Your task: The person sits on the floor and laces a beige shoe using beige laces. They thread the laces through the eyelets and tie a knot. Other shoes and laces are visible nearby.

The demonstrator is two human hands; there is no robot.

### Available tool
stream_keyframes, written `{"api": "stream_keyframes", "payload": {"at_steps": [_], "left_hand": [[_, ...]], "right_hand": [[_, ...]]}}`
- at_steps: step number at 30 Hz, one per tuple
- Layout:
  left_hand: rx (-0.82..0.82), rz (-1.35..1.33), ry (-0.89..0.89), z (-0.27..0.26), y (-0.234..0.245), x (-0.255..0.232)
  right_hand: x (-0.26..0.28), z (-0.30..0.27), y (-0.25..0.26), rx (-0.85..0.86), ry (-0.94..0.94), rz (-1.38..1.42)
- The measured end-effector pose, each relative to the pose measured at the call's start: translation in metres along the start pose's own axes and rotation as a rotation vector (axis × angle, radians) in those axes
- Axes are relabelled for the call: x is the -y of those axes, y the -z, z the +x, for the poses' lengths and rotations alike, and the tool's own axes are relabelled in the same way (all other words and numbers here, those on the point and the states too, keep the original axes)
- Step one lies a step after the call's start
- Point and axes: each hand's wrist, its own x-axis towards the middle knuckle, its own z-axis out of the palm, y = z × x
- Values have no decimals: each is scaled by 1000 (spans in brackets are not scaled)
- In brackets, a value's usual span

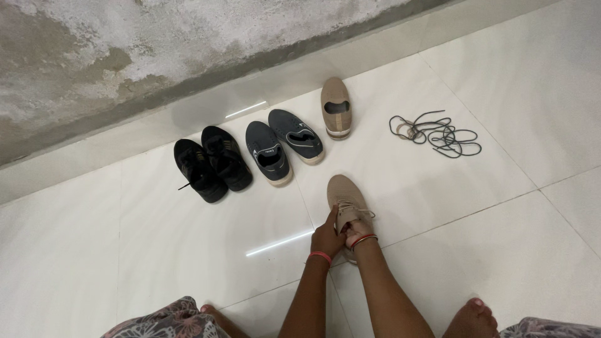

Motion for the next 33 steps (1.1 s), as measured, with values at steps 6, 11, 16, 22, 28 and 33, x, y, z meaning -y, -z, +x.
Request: {"api": "stream_keyframes", "payload": {"at_steps": [6,11,16,22,28,33], "left_hand": [[-33,16,-26,-2,-2,-1],[-28,23,13,-7,2,-8],[-25,55,9,-11,6,-15],[-89,22,-38,-15,-5,-10],[-154,-79,-56,-20,-6,-7],[-124,-164,54,-24,-1,-10]], "right_hand": [[2,0,2,6,-54,-16],[-4,1,1,18,72,-147],[-5,-2,8,47,33,-59],[-3,-4,16,154,35,-135],[-8,-5,8,20,22,-213],[-8,-3,0,-46,7,-208]]}}
